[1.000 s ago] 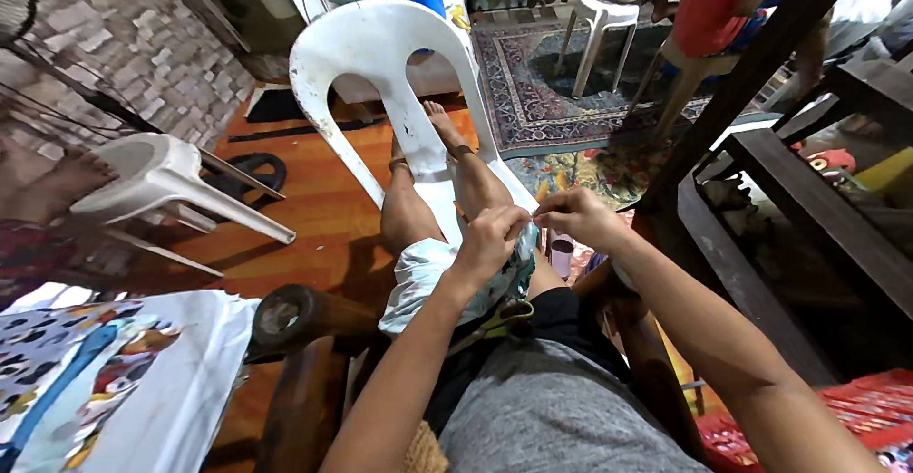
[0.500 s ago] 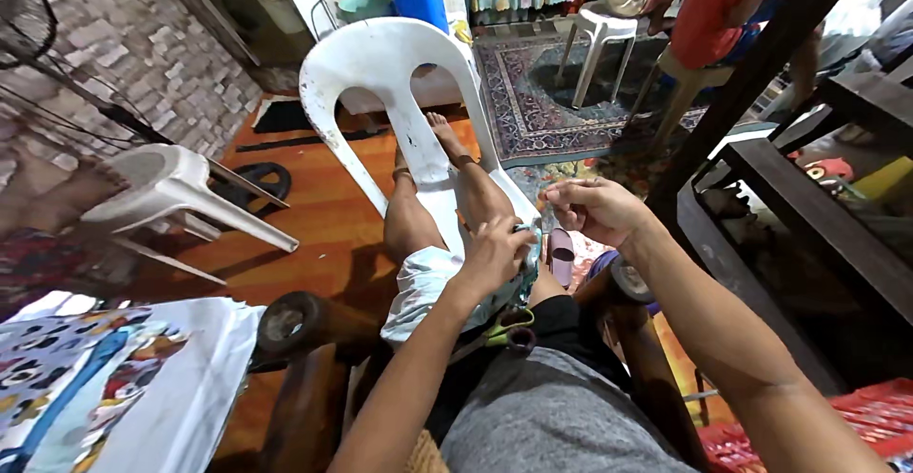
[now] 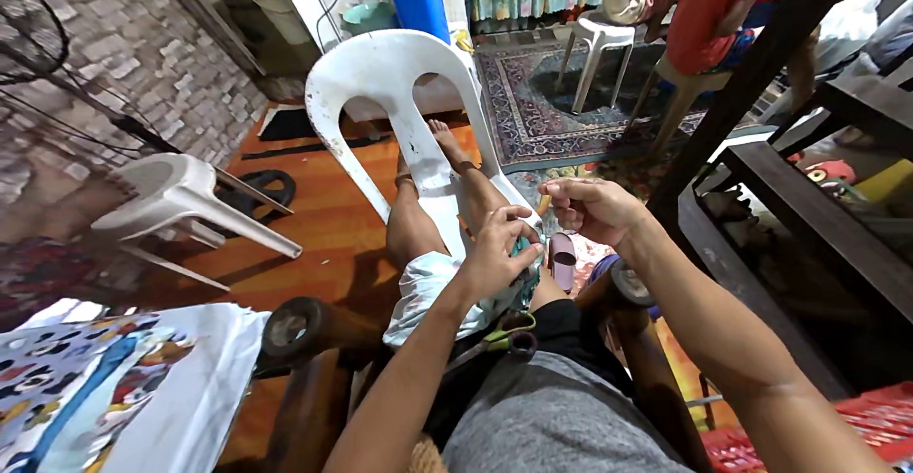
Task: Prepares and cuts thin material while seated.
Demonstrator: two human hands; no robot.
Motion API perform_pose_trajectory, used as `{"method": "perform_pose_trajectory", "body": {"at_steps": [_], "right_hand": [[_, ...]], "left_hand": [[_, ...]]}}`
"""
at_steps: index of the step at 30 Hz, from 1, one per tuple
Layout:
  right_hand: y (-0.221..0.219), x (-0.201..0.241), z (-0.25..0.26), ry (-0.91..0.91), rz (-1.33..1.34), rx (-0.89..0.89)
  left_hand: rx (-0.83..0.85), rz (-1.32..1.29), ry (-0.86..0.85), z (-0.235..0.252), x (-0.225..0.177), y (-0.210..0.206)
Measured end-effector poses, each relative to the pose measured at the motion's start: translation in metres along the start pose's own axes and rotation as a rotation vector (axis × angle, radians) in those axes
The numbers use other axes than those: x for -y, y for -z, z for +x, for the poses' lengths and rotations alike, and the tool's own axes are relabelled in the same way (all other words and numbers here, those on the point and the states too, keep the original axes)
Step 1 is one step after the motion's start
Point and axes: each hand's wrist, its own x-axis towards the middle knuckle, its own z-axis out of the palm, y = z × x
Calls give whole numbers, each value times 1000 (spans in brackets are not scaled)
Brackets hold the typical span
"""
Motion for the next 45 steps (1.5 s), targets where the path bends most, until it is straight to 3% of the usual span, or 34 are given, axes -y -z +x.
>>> {"method": "perform_pose_trajectory", "body": {"at_steps": [8, 17, 28, 38, 45], "right_hand": [[-3, 0, 0, 19, -98, -131], [-3, 28, -11, 328, 49, -37], [-22, 38, -22, 557, -46, -95], [-22, 37, -22, 874, -457, -32], [-35, 45, -22, 985, -496, -39]], "left_hand": [[-8, -444, 6, 20, -39, 34], [-195, -779, 80, 53, -101, 82], [-256, -652, -49, 60, -138, 121], [-331, -569, 27, 57, -144, 127], [-325, -588, 35, 61, -156, 126]]}}
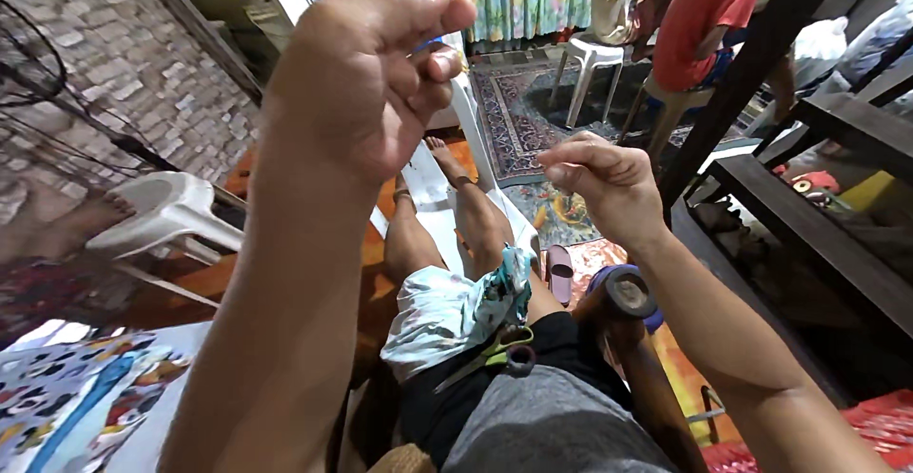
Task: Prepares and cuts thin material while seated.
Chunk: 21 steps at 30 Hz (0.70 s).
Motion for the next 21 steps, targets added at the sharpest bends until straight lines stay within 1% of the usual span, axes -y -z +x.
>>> {"method": "perform_pose_trajectory", "body": {"at_steps": [7, 10, 13, 15, 17, 19, 21], "right_hand": [[-25, 20, 0, 24, -281, 167], [-38, 24, 2, -53, -342, 155], [-48, 24, 8, -135, -369, 95], [-52, 22, 12, -143, -341, 40], [-52, 19, 15, -153, -245, 2], [-52, 16, 18, -191, -73, -33], [-50, 13, 19, -260, 155, -54]], "left_hand": [[-1, 42, 25, 3, -8, -10], [20, 33, 30, 3, -8, -13], [24, 30, 53, -2, -8, -17], [39, 41, 71, -4, -7, -17], [53, 53, 80, -4, -6, -14], [53, 73, 94, -4, -5, -8], [37, 95, 106, -2, -4, -1]]}}
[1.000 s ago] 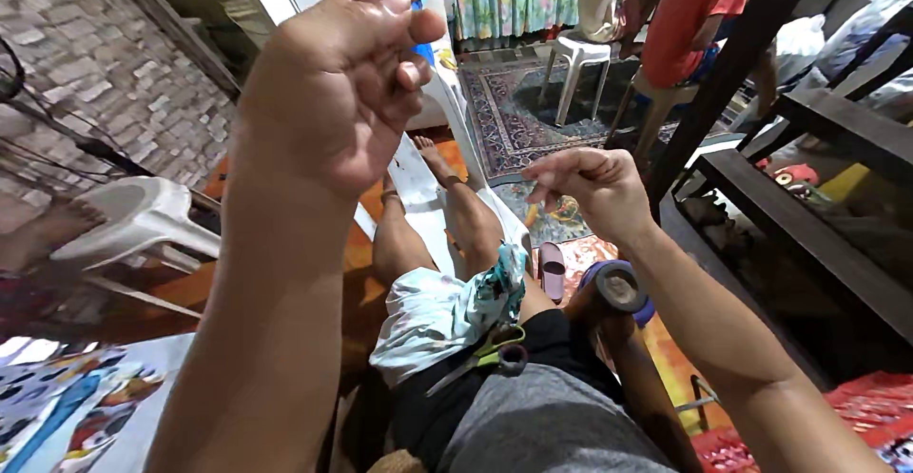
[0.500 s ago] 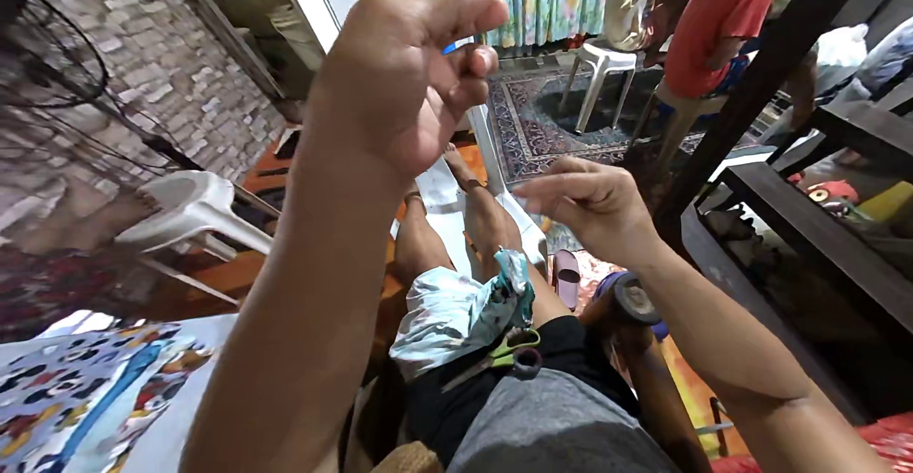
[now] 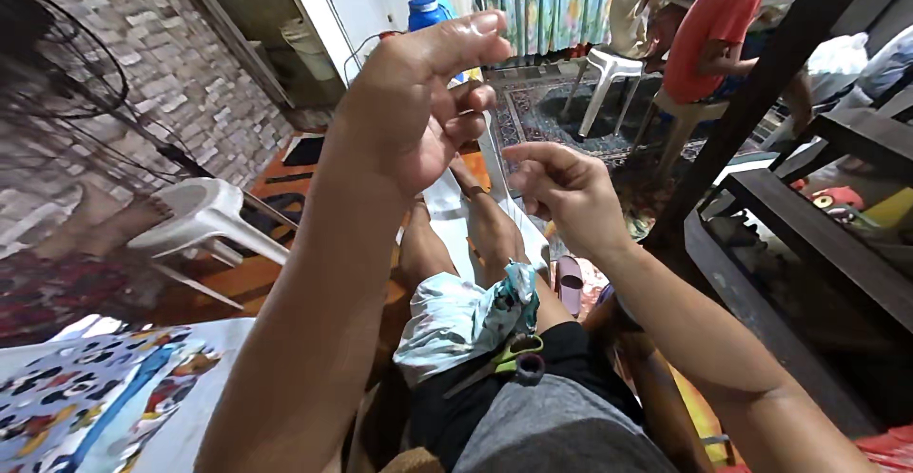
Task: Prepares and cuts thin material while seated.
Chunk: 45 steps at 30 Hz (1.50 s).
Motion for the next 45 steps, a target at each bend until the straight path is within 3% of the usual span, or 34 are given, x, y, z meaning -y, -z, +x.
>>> {"method": "perform_pose_trajectory", "body": {"at_steps": [3, 7, 11, 14, 17, 21, 25, 30, 34, 39, 45], "right_hand": [[5, -1, 0, -164, 303, -6], [8, 6, 2, -262, 414, -68], [15, 4, 18, -160, 264, -134], [24, -7, 32, -1, -66, -88], [31, -7, 38, 36, -370, 33], [29, 7, 31, 81, -385, 190], [16, 37, 15, -72, -231, 149], [22, 33, 12, -59, -52, 119], [43, 14, 27, -4, 88, 254], [46, 26, 34, -17, 2, 67], [48, 58, 56, 24, 122, -54]], "left_hand": [[-15, -8, 8, 3, 5, 8], [84, 28, -2, 6, 12, 16], [271, 89, -52, 6, 10, 19], [395, 110, -77, 6, 7, 20], [444, 142, -85, 5, 5, 18], [447, 144, -80, 7, 9, 21], [391, 117, -52, 10, 15, 26], [334, 77, -16, 13, 26, 30], [336, 70, 14, 16, 34, 30], [316, 65, 7, 13, 35, 25], [301, -62, -57, 8, 39, 10]]}}
